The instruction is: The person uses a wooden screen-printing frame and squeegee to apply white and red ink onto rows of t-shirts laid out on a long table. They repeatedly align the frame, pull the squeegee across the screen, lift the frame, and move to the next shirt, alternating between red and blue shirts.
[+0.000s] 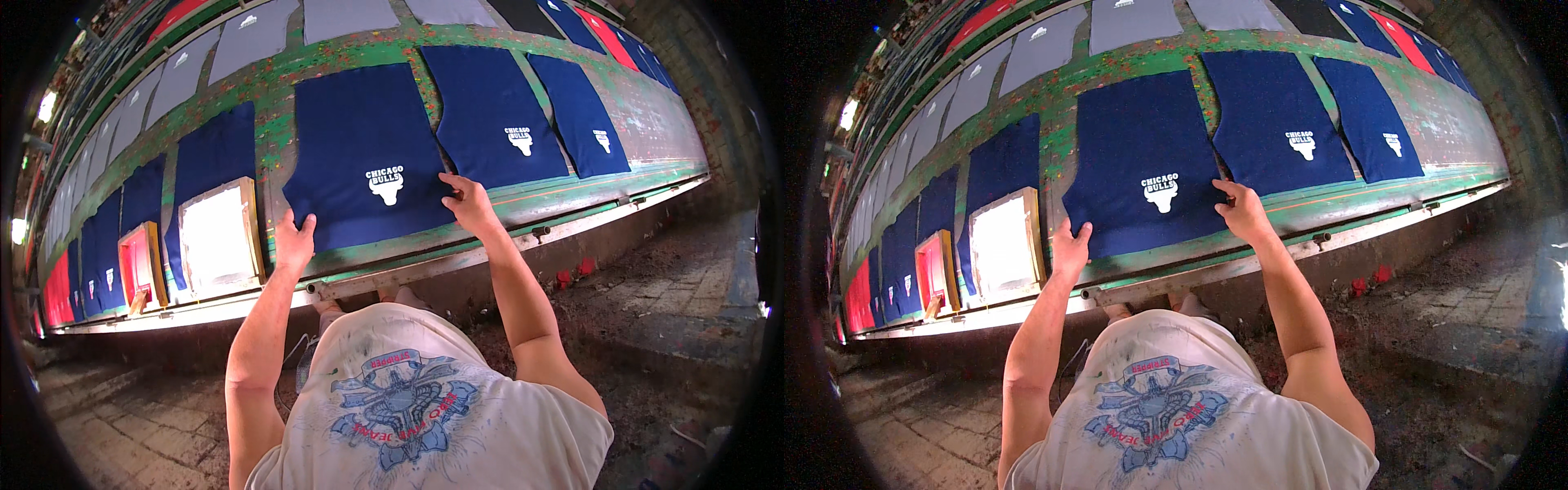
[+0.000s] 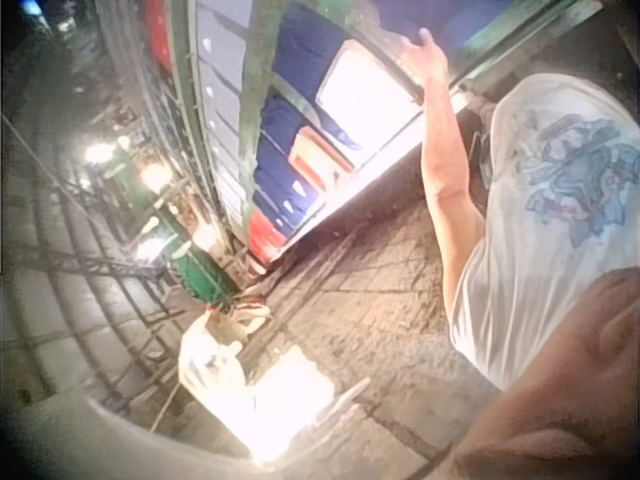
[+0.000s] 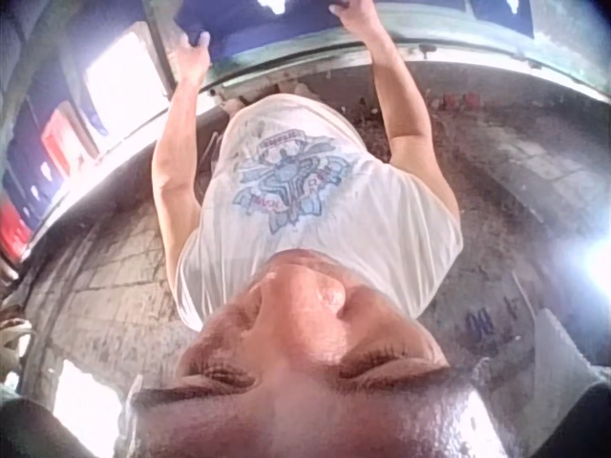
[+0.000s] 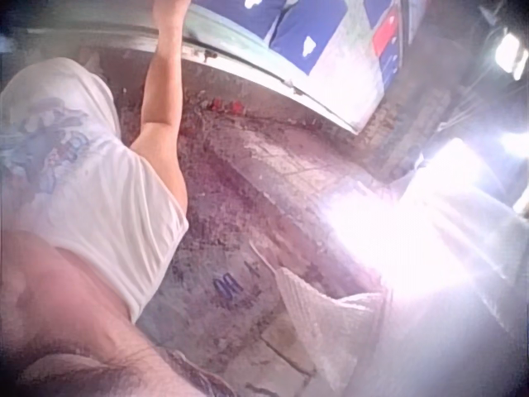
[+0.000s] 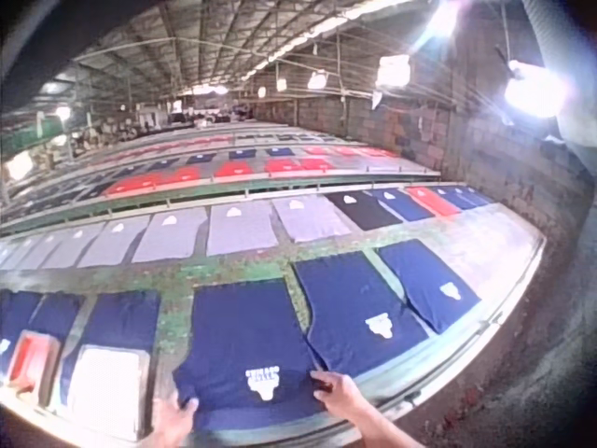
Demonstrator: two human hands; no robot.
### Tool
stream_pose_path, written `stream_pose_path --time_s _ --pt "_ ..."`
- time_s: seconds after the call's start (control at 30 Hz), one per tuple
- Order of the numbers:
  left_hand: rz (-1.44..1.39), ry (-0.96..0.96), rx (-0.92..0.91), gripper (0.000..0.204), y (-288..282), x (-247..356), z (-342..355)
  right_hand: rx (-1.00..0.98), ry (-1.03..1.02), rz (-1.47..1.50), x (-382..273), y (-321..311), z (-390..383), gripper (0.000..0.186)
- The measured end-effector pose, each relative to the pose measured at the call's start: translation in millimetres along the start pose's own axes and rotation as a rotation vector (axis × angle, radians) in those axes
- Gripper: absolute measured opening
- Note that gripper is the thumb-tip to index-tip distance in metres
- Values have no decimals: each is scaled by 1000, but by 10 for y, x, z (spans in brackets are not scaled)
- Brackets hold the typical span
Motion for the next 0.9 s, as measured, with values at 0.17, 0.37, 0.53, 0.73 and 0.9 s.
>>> stream_pose_path --time_s 0.17,0.37,0.53,0.73,0.9 --pt "-50 -27 -94 44 -76 146 -103 -68 -112 -136 50 5 18 53" --pt "115 78 -77 56 -144 -11 -51 -79 59 74 13 -101 -29 55" --pt "443 47 -110 84 -101 -112 -85 17 -128 -181 -13 -49 -145 56" --pt "406 -65 -184 95 -188 29 -146 -7 -77 -148 148 -22 -100 50" --pt "337 -14 -133 100 -215 225 -136 30 -121 -150 83 -53 237 44"
Point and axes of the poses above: each hand's wrist, its own z-axis towards the middle knuckle, its own y-axis out of the palm, x = y × z, the point moved 4 cm from there along z, towards the middle knuckle, and after that the axes turned 3 degrees about y, right-handed, at the moved point
